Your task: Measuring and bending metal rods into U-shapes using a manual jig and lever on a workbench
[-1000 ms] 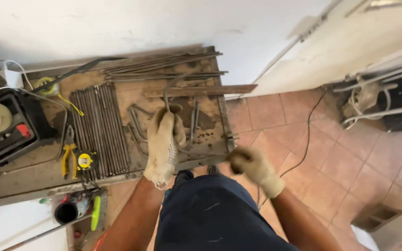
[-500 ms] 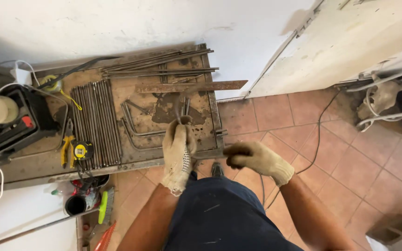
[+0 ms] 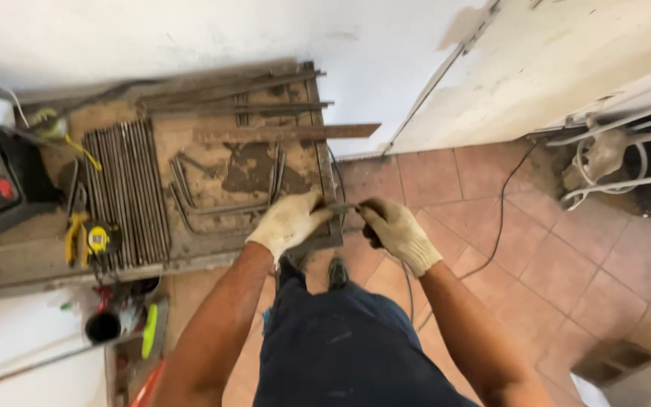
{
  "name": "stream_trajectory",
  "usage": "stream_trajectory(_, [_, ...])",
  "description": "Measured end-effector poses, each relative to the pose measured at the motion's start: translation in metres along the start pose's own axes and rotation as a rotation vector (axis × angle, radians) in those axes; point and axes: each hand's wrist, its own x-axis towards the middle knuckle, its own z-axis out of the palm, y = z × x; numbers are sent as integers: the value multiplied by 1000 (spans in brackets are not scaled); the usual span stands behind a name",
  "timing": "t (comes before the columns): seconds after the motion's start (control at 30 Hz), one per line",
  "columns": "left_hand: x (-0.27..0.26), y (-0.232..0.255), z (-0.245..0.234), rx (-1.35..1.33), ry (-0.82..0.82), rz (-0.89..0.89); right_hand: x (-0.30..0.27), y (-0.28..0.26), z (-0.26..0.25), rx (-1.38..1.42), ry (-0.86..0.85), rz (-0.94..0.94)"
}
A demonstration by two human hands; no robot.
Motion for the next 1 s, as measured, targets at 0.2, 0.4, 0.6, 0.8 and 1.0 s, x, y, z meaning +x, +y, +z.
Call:
stream_trajectory(0.2, [31,-22,25,190,34,-1,15,21,10,-87,107,-32])
stream_trajectory(0.4, [38,-34,41,337,149,78,19,22,18,34,99,-53])
stream_trajectory(0.6, [34,-29,37,421,130,116,16,16,15,-57,89,-62])
stream_trajectory(0.8, [41,-36,36,366,78,148,48,30,9,-801,347,-653])
stream_trajectory(1.0, [46,-40,39,331,129,138,109,-98,18,-1281,330,-970])
